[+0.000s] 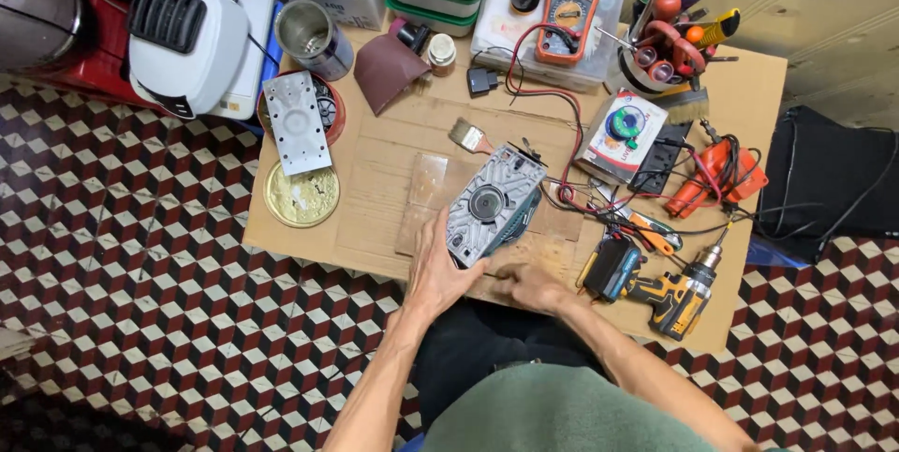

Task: Replacing or inspecting internal components and a motor for a handheld power sander on a workbench.

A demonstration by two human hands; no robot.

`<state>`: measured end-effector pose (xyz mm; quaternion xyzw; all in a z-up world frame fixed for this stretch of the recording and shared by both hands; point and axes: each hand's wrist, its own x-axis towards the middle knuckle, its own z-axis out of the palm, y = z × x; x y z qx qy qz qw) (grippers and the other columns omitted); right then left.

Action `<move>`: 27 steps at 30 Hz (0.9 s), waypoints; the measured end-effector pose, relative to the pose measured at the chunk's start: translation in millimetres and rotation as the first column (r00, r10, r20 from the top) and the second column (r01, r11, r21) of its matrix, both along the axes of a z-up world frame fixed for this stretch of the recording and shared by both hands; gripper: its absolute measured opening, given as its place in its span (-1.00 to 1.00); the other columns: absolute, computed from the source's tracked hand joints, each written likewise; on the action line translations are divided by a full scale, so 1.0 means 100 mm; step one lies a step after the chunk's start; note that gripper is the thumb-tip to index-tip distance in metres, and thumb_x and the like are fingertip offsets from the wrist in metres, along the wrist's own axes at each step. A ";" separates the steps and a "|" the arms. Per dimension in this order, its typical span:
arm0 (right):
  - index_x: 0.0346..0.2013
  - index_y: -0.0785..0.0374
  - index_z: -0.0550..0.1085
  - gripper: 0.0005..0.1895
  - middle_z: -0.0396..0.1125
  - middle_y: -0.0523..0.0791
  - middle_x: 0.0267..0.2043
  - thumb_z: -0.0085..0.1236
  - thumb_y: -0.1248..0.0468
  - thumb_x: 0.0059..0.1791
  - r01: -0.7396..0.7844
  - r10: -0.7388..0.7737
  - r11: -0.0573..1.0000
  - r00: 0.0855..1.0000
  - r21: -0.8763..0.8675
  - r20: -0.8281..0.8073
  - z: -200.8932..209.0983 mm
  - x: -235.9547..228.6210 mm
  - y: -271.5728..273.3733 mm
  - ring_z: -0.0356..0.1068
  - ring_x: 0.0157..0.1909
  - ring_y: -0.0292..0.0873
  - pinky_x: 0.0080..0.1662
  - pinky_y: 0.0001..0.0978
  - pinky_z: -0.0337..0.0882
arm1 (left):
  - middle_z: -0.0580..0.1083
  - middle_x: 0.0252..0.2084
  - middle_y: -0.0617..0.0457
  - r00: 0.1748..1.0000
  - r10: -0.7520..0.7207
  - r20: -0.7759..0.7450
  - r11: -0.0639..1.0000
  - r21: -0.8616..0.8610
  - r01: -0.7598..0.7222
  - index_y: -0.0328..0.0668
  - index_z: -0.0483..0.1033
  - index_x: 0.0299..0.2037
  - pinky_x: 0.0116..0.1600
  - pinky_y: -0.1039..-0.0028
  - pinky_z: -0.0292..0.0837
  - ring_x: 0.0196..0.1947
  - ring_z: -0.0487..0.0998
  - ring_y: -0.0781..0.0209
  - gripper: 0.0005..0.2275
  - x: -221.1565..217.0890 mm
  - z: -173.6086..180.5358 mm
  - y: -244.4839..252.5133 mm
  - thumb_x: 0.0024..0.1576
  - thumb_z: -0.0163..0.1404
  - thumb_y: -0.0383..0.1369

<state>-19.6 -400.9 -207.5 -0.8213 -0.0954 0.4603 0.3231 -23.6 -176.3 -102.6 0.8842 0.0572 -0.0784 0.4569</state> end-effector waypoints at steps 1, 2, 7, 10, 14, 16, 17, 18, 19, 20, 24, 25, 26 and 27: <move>0.05 0.30 0.50 -0.62 0.48 -0.06 -0.13 0.17 0.11 0.04 0.002 -0.002 1.000 1.000 -0.001 -0.011 0.00 0.04 -0.21 0.45 -0.10 -0.18 -0.05 -0.37 0.42 | 0.24 0.30 -0.35 1.000 -0.002 -0.011 1.000 -0.001 0.002 -0.43 0.02 0.40 0.34 0.11 0.20 0.29 0.24 -0.29 -0.05 -0.03 0.04 -0.01 -0.16 0.34 -0.24; -0.02 0.37 0.52 -0.66 0.50 0.01 -0.19 0.03 0.18 0.06 0.329 -0.323 0.939 0.944 0.100 -0.073 -0.01 0.07 -0.41 0.49 -0.19 -0.12 -0.12 -0.31 0.48 | 0.21 0.34 -0.36 0.998 -0.061 0.015 0.998 0.026 0.061 -0.42 0.00 0.41 0.35 0.09 0.19 0.30 0.22 -0.31 -0.04 -0.05 0.08 -0.01 -0.16 0.34 -0.25; 0.03 0.45 0.46 -0.58 0.46 0.04 -0.13 -0.15 0.12 0.19 0.822 -0.838 0.494 0.537 0.284 -0.099 0.61 0.49 -0.88 0.49 -0.24 -0.13 -0.13 -0.31 0.48 | 0.17 0.38 -0.34 0.987 -0.145 -0.062 0.986 0.072 0.150 -0.37 -0.01 0.43 0.35 0.09 0.17 0.31 0.20 -0.31 -0.04 -0.09 0.22 -0.07 -0.14 0.34 -0.26; 0.12 0.39 0.43 -0.53 0.48 -0.09 -0.03 -0.16 0.06 0.16 0.824 -0.846 0.415 0.506 0.385 -0.172 1.01 0.65 -0.73 0.48 -0.20 -0.23 -0.14 -0.39 0.47 | 0.13 0.37 -0.38 0.987 -0.159 -0.032 0.982 0.097 0.162 -0.38 -0.02 0.42 0.35 0.06 0.12 0.33 0.15 -0.34 -0.04 -0.11 0.22 -0.10 -0.12 0.37 -0.24; 0.18 0.31 0.45 -0.54 0.46 -0.10 -0.12 -0.11 0.05 0.15 0.725 -0.754 0.561 0.646 0.400 -0.114 1.08 0.60 -0.58 0.44 -0.19 -0.25 -0.13 -0.37 0.47 | 0.17 0.37 -0.32 0.990 -0.141 0.021 0.985 0.103 0.139 -0.36 0.00 0.42 0.38 0.09 0.13 0.34 0.18 -0.30 -0.05 -0.18 0.24 -0.18 -0.14 0.35 -0.27; 0.23 0.27 0.45 -0.54 0.46 -0.05 -0.20 -0.08 0.06 0.15 0.706 -0.746 0.586 0.661 0.397 -0.075 1.00 0.54 -0.57 0.42 -0.22 -0.23 -0.14 -0.34 0.47 | 0.18 0.37 -0.30 0.990 -0.131 0.043 0.987 0.096 0.126 -0.36 0.00 0.43 0.39 0.09 0.13 0.34 0.19 -0.30 -0.06 -0.22 0.24 -0.21 -0.13 0.35 -0.27; 0.11 0.33 0.51 -0.56 0.48 -0.06 -0.20 -0.10 0.05 0.16 0.703 -0.743 0.608 0.668 0.368 -0.048 0.97 0.52 -0.59 0.44 -0.23 -0.23 -0.12 -0.35 0.48 | 0.18 0.37 -0.30 0.990 -0.126 0.059 0.988 0.096 0.120 -0.36 0.01 0.43 0.40 0.10 0.13 0.35 0.18 -0.30 -0.06 -0.24 0.24 -0.22 -0.14 0.34 -0.28; 0.00 0.38 0.56 -0.54 0.51 -0.06 -0.20 -0.12 0.05 0.18 0.700 -0.738 0.629 0.674 0.338 -0.023 0.95 0.50 -0.61 0.46 -0.23 -0.23 -0.11 -0.36 0.49 | 0.17 0.37 -0.30 0.990 -0.122 0.075 0.989 0.097 0.114 -0.35 0.01 0.43 0.41 0.10 0.13 0.37 0.18 -0.29 -0.06 -0.25 0.23 -0.24 -0.14 0.34 -0.29; 0.00 0.38 0.56 -0.54 0.51 -0.06 -0.20 -0.12 0.05 0.18 0.699 -0.736 0.631 0.676 0.336 -0.023 0.97 0.49 -0.61 0.46 -0.23 -0.23 -0.11 -0.36 0.49 | 0.17 0.37 -0.30 0.990 -0.119 0.073 0.989 0.096 0.112 -0.35 0.01 0.43 0.41 0.10 0.13 0.37 0.18 -0.29 -0.06 -0.28 0.22 -0.25 -0.14 0.34 -0.29; 0.00 0.37 0.55 -0.55 0.51 -0.08 -0.18 -0.13 0.06 0.17 0.699 -0.738 0.620 0.674 0.356 -0.038 0.99 0.47 -0.61 0.47 -0.22 -0.24 -0.12 -0.37 0.49 | 0.17 0.38 -0.31 0.988 -0.122 0.099 0.987 0.112 0.111 -0.36 0.01 0.43 0.41 0.09 0.11 0.37 0.17 -0.30 -0.06 -0.30 0.21 -0.27 -0.14 0.34 -0.29; 0.03 0.37 0.53 -0.58 0.50 -0.07 -0.16 -0.12 0.10 0.17 0.730 -0.756 0.547 0.641 0.409 -0.134 0.88 0.43 -0.69 0.47 -0.22 -0.23 -0.13 -0.36 0.50 | 0.14 0.38 -0.33 0.983 -0.113 0.147 0.986 0.138 0.093 -0.38 0.00 0.42 0.38 0.04 0.09 0.39 0.14 -0.31 -0.06 -0.34 0.25 -0.33 -0.13 0.35 -0.27; 0.03 0.37 0.53 -0.58 0.50 -0.07 -0.16 -0.12 0.10 0.17 0.728 -0.754 0.550 0.644 0.410 -0.133 0.91 0.44 -0.68 0.47 -0.22 -0.23 -0.13 -0.36 0.50 | 0.14 0.38 -0.33 0.983 -0.110 0.147 0.986 0.138 0.090 -0.38 0.00 0.42 0.38 0.04 0.09 0.39 0.14 -0.31 -0.06 -0.35 0.24 -0.36 -0.13 0.35 -0.27; 0.05 0.35 0.53 -0.59 0.50 -0.07 -0.16 -0.13 0.10 0.17 0.726 -0.752 0.560 0.648 0.398 -0.124 0.94 0.44 -0.67 0.47 -0.22 -0.23 -0.14 -0.37 0.48 | 0.15 0.38 -0.33 0.979 -0.111 0.171 0.984 0.157 0.084 -0.38 0.01 0.42 0.39 0.03 0.09 0.40 0.14 -0.31 -0.07 -0.35 0.24 -0.38 -0.12 0.34 -0.27; 0.07 0.32 0.52 -0.59 0.50 -0.08 -0.15 -0.13 0.10 0.16 0.725 -0.751 0.570 0.651 0.388 -0.114 0.97 0.44 -0.66 0.47 -0.22 -0.23 -0.15 -0.37 0.47 | 0.15 0.38 -0.32 0.974 -0.114 0.195 0.981 0.176 0.079 -0.37 0.03 0.42 0.39 0.02 0.08 0.40 0.14 -0.31 -0.08 -0.36 0.24 -0.39 -0.11 0.34 -0.26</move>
